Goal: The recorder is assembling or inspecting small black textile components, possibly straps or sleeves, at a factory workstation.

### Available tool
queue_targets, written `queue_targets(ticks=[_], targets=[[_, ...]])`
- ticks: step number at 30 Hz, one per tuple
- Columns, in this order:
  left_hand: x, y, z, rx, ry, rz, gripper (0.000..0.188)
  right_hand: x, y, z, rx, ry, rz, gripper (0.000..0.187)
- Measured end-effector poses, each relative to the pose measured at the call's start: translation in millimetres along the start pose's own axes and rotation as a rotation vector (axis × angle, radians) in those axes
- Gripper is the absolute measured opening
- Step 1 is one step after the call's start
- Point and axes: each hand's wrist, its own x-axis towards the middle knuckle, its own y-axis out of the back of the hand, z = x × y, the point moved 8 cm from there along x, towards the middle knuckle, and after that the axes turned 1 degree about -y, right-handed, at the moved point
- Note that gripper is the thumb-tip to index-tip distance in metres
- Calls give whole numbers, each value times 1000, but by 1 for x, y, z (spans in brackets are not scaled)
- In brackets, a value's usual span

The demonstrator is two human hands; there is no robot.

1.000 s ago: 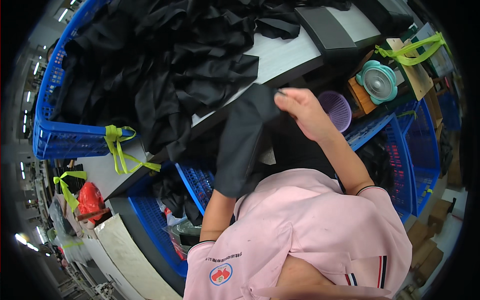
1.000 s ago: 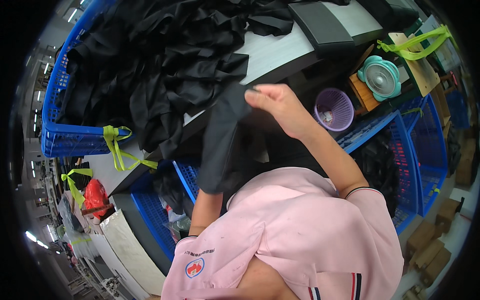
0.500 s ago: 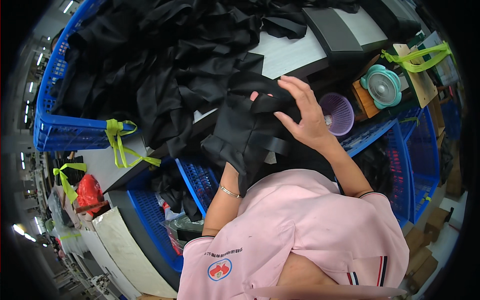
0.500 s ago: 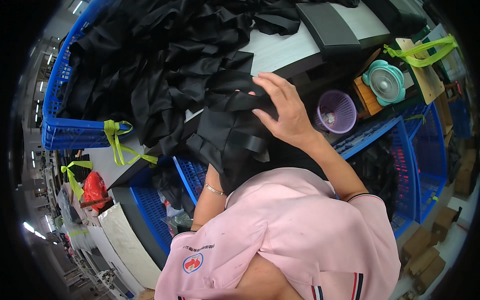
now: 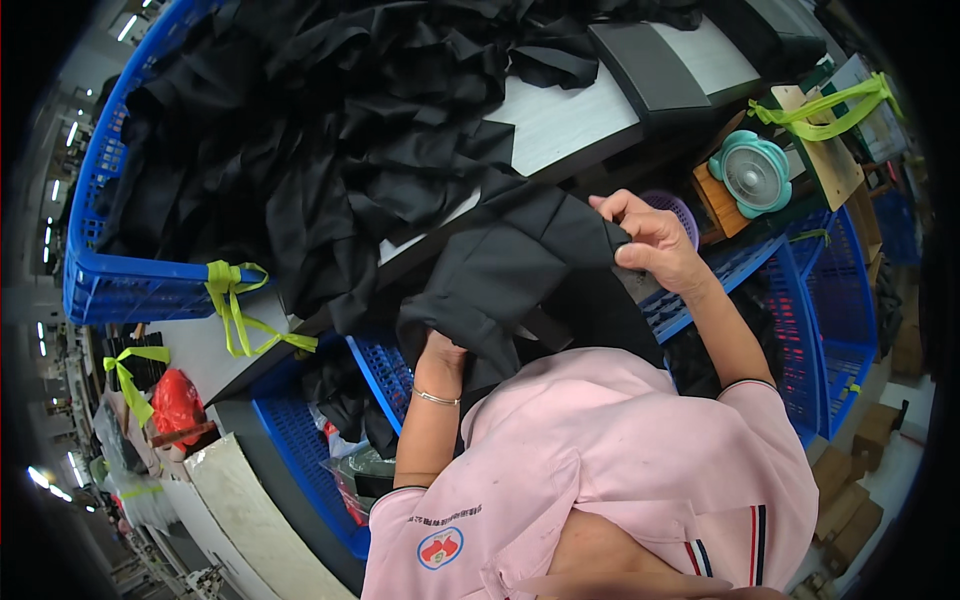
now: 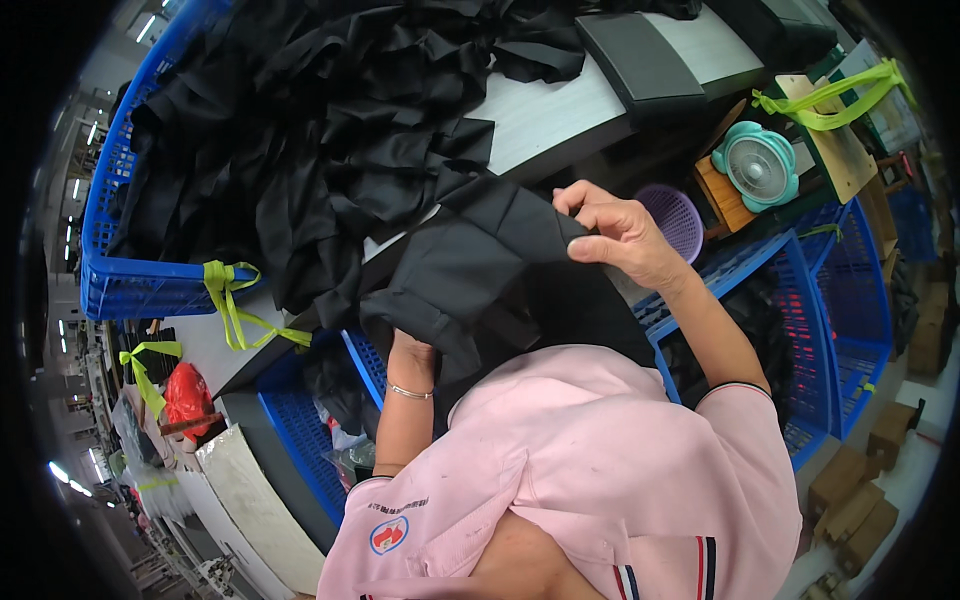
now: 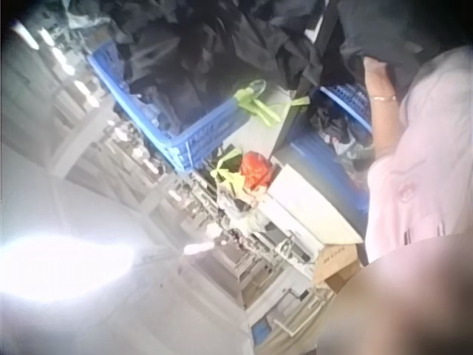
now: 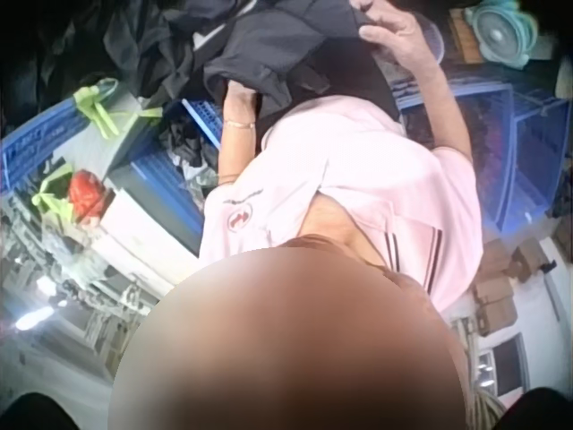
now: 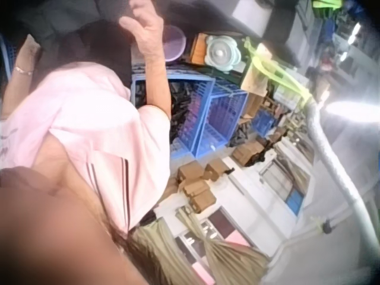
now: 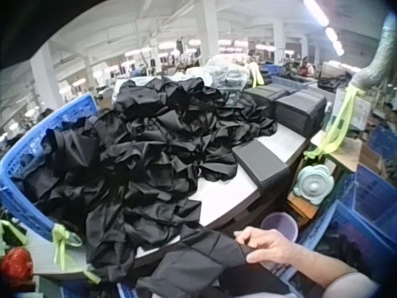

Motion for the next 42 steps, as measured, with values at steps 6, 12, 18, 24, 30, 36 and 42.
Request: queue_targets(ticks=[6,12,18,24,30,36,42], targets=[[59,-45,1,312,28,104,52,61,62,-47,-473,131,361,13],[120,-69,-21,646,116,161,53,115,161,-3,-358,171,790,44],[139,-55,35,965,-409,358,25,42,140,79,-250,-1,909,23],[211,-106,29,1225,-352,38,45,43,94,156,113,-266,788,33],[216,-111,7,1471,-265,-94,45,54,99,150,127,-267,726,9],[209,-115,-2,1039,-99,-53,44,56,103,96,-343,-131,706,13],[203,-96,-19,370,240,-6,30,58,75,27,-991,210,705,17]])
